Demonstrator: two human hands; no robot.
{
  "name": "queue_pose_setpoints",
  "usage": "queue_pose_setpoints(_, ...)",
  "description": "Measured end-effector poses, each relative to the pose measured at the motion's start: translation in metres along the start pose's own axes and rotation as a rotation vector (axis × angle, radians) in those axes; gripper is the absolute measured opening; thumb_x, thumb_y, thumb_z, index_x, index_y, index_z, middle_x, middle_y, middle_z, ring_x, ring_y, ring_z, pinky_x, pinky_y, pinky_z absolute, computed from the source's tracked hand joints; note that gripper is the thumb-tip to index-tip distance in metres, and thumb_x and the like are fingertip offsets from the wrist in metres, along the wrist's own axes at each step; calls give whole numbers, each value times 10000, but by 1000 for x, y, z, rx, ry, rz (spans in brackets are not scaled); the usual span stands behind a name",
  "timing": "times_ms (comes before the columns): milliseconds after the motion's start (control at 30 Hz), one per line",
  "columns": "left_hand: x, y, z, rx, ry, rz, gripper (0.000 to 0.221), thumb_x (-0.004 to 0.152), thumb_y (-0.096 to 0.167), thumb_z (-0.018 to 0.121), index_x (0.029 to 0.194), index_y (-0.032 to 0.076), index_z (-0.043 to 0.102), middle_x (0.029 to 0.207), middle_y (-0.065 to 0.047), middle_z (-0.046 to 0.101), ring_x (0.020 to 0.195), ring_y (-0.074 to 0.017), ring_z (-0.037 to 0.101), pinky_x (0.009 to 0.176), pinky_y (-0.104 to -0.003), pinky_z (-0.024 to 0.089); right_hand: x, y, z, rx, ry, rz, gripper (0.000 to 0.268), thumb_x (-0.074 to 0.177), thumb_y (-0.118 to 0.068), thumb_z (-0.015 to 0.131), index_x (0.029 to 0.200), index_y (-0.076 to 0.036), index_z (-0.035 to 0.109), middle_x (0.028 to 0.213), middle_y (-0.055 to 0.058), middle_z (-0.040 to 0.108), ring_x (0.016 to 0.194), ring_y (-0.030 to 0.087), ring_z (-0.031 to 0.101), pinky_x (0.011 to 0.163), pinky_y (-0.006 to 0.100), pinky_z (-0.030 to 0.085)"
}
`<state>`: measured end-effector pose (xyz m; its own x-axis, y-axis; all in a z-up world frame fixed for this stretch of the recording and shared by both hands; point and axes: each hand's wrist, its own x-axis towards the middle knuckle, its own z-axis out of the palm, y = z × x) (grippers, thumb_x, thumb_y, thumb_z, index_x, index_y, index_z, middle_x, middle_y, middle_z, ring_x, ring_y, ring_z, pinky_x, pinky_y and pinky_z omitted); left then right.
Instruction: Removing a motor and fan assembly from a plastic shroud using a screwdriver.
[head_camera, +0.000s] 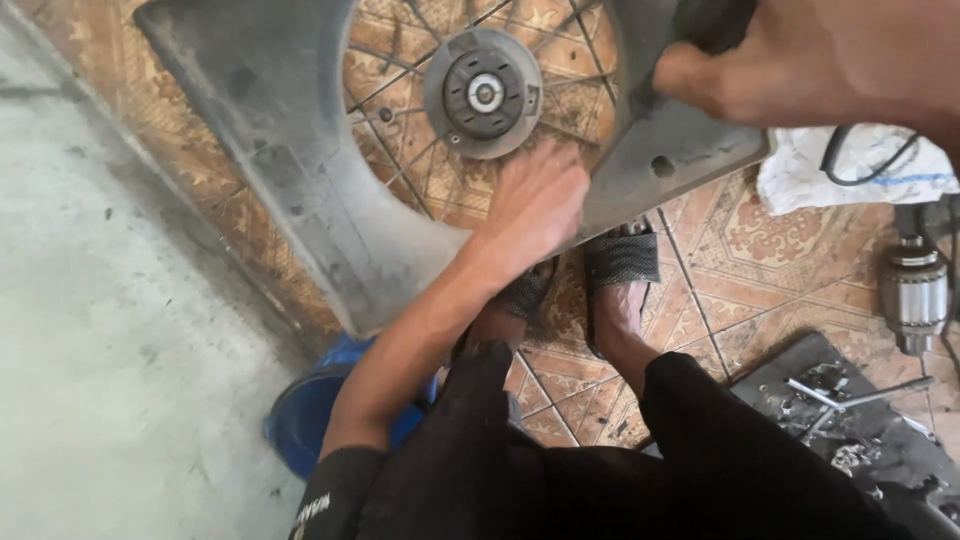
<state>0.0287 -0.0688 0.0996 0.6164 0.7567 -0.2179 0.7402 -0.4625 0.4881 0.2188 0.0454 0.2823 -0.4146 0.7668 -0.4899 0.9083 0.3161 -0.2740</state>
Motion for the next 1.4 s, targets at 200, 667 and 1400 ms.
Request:
queue_pose_setpoints(200, -11, 33, 88, -329, -249, -6, 250, 873, 182, 577, 665, 59, 637, 636, -81, 617, 495, -267, 503, 477, -436, 436, 0, 17, -2, 98, -245, 214, 295, 1188, -179, 510, 1055, -45, 737, 497, 171, 637, 266, 290, 491, 221, 358, 390)
queue_pose_setpoints(667, -61, 90, 259, 86, -371, 330, 183, 901, 125, 632, 805, 136, 788, 764, -73, 733, 525, -222, 563, 532, -511, 454, 13, -32, -1, 104, 119, -168, 376, 952, -28, 741, 1306, 76, 665, 1126, 251, 750, 918, 344, 752, 679, 438, 643)
queue_pose_setpoints(1400, -28, 42, 39, -602, -385, 140, 427, 957, 189, 437, 707, 149, 781, 737, -63, 773, 490, -166, 599, 522, -351, 453, 102, -38, 52, 107, 335, -400, 309, 996, -49, 724, 1260, 82, 630, 1037, 209, 752, 829, 323, 746, 654, 422, 602)
